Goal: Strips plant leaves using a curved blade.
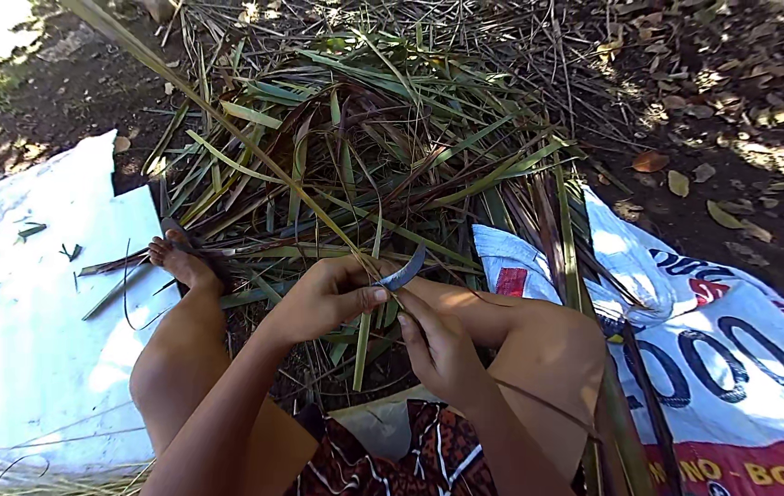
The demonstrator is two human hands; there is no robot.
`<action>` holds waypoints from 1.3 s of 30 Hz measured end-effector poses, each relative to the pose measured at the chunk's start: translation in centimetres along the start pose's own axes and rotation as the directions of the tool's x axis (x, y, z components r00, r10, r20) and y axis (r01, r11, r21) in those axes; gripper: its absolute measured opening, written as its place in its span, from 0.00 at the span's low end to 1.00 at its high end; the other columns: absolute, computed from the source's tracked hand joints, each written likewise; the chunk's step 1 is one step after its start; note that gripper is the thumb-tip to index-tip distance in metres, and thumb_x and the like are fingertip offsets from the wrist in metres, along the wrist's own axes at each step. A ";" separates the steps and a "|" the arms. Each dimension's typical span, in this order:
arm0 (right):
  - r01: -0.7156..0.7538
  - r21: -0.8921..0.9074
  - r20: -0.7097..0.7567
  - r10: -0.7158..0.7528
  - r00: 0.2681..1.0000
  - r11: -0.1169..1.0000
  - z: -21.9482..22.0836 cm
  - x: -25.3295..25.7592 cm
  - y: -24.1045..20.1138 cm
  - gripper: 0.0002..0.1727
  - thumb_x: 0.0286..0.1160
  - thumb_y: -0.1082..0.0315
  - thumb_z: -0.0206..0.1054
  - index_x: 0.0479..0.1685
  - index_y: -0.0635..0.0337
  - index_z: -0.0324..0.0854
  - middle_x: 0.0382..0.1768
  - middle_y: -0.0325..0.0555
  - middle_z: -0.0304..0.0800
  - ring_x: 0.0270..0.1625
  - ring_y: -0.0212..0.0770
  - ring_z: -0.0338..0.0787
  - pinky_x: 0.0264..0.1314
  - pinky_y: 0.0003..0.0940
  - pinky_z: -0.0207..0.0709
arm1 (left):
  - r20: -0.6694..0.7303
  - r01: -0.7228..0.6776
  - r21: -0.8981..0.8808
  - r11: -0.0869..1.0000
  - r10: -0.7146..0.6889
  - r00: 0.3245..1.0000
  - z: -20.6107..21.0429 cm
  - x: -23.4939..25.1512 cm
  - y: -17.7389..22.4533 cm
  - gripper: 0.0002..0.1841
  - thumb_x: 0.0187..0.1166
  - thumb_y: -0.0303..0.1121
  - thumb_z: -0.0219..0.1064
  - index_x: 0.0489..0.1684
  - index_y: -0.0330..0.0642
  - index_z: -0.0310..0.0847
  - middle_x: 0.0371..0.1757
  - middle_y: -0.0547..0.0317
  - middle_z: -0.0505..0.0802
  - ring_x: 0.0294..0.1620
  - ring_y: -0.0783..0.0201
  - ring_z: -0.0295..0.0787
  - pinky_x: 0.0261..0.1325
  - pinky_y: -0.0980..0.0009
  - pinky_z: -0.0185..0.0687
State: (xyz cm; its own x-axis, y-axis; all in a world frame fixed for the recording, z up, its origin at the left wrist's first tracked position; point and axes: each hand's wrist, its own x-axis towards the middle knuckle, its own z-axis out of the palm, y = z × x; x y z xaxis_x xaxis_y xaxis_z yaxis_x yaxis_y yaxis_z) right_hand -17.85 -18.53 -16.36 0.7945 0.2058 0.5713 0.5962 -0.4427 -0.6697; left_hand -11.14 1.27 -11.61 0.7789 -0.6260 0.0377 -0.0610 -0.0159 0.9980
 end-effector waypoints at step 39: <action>-0.536 0.765 0.564 0.032 0.825 0.357 -2.4 -0.1 1.8 0.10 0.93 0.61 0.49 0.44 0.46 0.75 0.17 0.14 0.60 0.18 0.08 0.59 0.19 0.05 0.52 | 0.135 0.023 -0.075 0.997 -0.013 0.991 -1.9 -0.4 0.7 0.08 0.83 0.31 0.61 0.44 0.47 0.88 0.23 0.84 0.84 0.22 0.89 0.76 0.27 0.91 0.71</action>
State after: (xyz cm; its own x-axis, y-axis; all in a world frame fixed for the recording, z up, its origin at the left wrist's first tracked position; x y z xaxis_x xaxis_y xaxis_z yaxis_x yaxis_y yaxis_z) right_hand -17.14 -21.44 -16.51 0.7394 0.6479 0.1830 -0.1251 0.3992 -0.9083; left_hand -10.35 2.98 -10.86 0.6880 -0.7255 0.0177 0.0042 0.0283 0.9996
